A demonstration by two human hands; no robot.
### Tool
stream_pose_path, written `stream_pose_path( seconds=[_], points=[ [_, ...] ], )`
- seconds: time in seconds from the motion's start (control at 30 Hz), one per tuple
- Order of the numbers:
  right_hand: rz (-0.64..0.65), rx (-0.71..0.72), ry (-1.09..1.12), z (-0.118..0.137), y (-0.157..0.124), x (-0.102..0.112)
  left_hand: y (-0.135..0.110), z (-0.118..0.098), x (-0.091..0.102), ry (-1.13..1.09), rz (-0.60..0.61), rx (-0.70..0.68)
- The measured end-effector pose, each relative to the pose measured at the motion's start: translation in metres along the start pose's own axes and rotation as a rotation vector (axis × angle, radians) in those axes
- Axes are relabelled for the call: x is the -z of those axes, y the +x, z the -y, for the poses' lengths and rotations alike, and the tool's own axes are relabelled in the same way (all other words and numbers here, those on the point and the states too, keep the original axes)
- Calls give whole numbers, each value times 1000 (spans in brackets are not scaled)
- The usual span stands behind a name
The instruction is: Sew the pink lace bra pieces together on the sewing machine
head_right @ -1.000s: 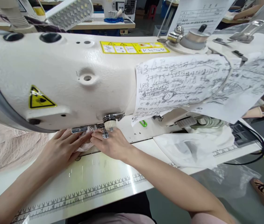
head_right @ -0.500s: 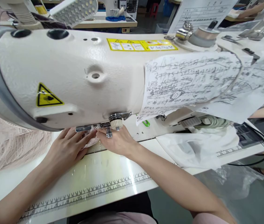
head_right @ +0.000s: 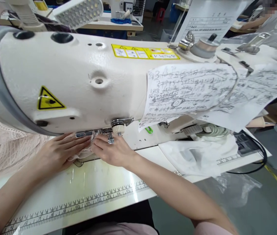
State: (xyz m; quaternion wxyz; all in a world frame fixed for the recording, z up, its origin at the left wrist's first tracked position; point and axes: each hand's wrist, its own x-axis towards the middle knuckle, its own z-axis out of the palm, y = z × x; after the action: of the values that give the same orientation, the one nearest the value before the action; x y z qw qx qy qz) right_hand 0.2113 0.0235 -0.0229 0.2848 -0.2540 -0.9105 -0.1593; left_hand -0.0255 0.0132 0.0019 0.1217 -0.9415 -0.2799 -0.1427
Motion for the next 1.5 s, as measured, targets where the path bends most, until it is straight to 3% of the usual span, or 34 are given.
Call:
stream_pose_path(
  seconds=[0.4,0.77,0.93,1.2,1.5],
  points=[
    [65,-54,110,8,-3,-7,3,-4,-1,22,-30,16],
    [-39,-68,10,5,1,2,6,-23,-3,21,-17,152],
    [3,-53,52,3,-1,3,5,-30,-6,27,7,217],
    [47,-59,2,1,-4,2,10,-34,-7,171,0,153],
    [40,-116,-75,2,-2,6,11,-37,-7,169,30,178]
  ],
)
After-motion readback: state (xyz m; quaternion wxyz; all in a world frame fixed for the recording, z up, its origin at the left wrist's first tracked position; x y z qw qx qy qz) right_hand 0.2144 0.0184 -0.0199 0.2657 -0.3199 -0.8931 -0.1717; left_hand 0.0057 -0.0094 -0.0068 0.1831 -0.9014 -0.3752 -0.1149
